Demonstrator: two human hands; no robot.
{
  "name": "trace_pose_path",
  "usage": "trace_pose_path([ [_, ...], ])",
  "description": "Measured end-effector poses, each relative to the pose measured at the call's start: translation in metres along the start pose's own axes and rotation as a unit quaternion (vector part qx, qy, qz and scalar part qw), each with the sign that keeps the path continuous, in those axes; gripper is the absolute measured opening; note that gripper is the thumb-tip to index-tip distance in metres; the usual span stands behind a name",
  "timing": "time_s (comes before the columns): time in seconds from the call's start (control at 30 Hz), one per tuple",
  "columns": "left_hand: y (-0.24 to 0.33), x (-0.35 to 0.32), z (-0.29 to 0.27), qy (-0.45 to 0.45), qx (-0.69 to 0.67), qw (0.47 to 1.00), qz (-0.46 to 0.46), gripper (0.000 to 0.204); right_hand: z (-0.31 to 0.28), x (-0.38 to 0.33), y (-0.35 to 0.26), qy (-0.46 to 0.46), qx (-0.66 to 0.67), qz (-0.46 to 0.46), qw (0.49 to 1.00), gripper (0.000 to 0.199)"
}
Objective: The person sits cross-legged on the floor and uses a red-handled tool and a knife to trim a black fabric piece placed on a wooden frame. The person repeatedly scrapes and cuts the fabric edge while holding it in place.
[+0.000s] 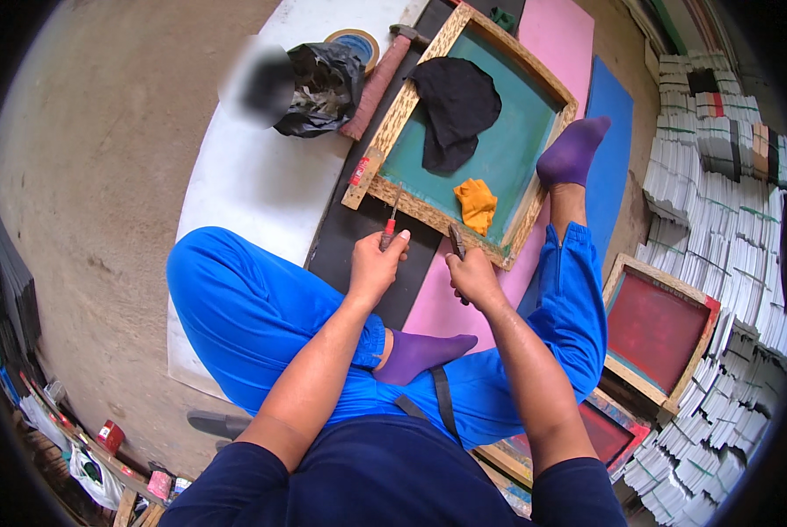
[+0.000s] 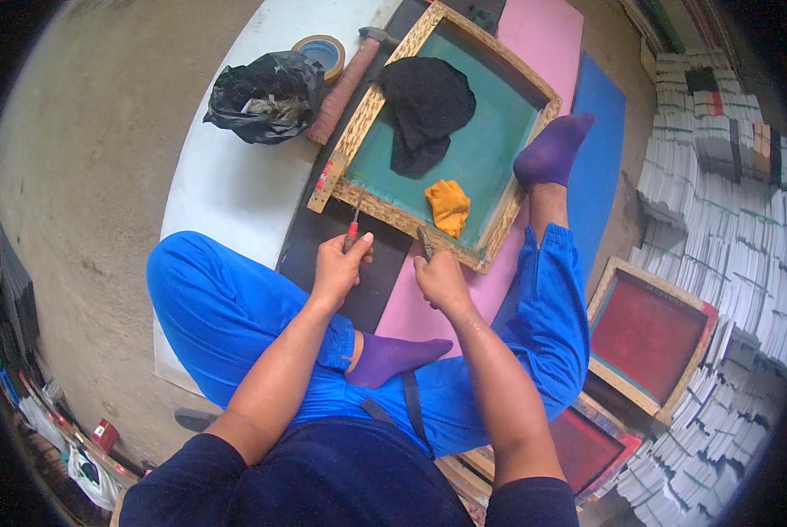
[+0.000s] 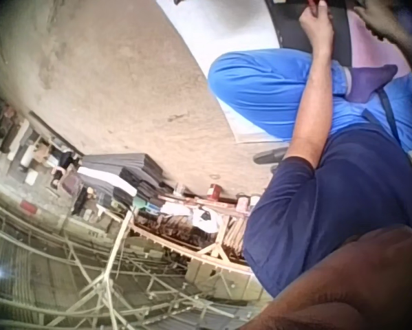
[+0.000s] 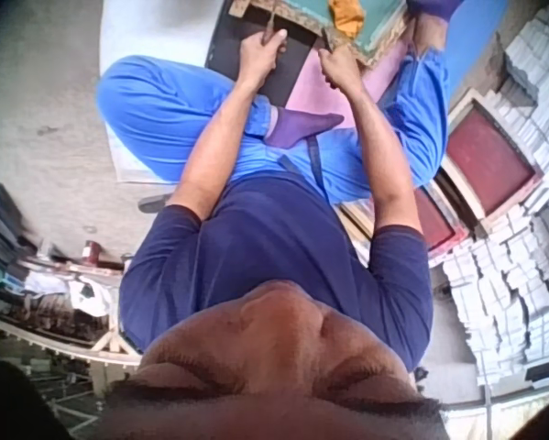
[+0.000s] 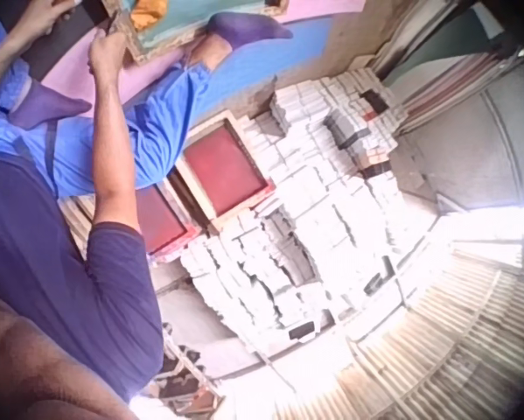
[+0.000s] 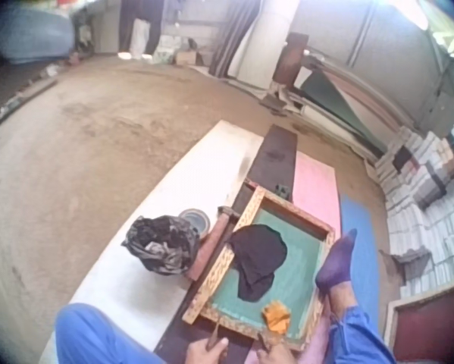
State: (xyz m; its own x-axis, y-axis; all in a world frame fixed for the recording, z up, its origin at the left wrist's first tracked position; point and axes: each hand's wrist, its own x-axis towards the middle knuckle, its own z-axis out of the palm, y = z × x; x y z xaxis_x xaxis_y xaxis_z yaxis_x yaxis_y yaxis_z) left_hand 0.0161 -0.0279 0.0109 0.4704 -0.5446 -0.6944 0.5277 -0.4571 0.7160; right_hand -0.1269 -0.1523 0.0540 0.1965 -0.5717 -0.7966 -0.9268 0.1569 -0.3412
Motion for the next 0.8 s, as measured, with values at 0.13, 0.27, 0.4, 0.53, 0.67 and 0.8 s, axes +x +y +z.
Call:
trace_pose_path([
  [0.13, -0.001, 0.001, 0.002, -0.001, 0.002, 1.0, 0.001, 0.038, 0.01, 0.004, 0.004, 0.039, -0.001, -0.002, 0.999, 0.033],
  [0.27, 0.001, 0.002, 0.003, -0.007, -0.006, 1.0, 0.004, 0.037, 0.029, 0.027, 0.039, 0.125, -0.038, -0.083, 0.988, 0.034],
  [0.4, 0.004, 0.0, 0.002, 0.001, 0.011, 1.0, -0.002, 0.037, 0.049, 0.023, 0.04, 0.216, -0.027, -0.13, 0.967, 0.032],
  [0.53, -0.002, -0.001, 0.0, -0.01, 0.008, 1.0, -0.001, 0.034, 0.06, 0.024, 0.044, 0.254, 0.018, -0.16, 0.954, 0.03],
  [0.67, -0.004, -0.002, -0.007, -0.024, 0.0, 1.0, 0.013, 0.032, 0.063, 0.002, 0.036, 0.129, 0.102, -0.126, 0.978, 0.032],
  [0.8, -0.009, -0.005, -0.017, -0.054, -0.061, 0.997, -0.011, 0.029, 0.067, -0.035, 0.011, 0.008, 0.029, -0.17, 0.985, 0.03],
])
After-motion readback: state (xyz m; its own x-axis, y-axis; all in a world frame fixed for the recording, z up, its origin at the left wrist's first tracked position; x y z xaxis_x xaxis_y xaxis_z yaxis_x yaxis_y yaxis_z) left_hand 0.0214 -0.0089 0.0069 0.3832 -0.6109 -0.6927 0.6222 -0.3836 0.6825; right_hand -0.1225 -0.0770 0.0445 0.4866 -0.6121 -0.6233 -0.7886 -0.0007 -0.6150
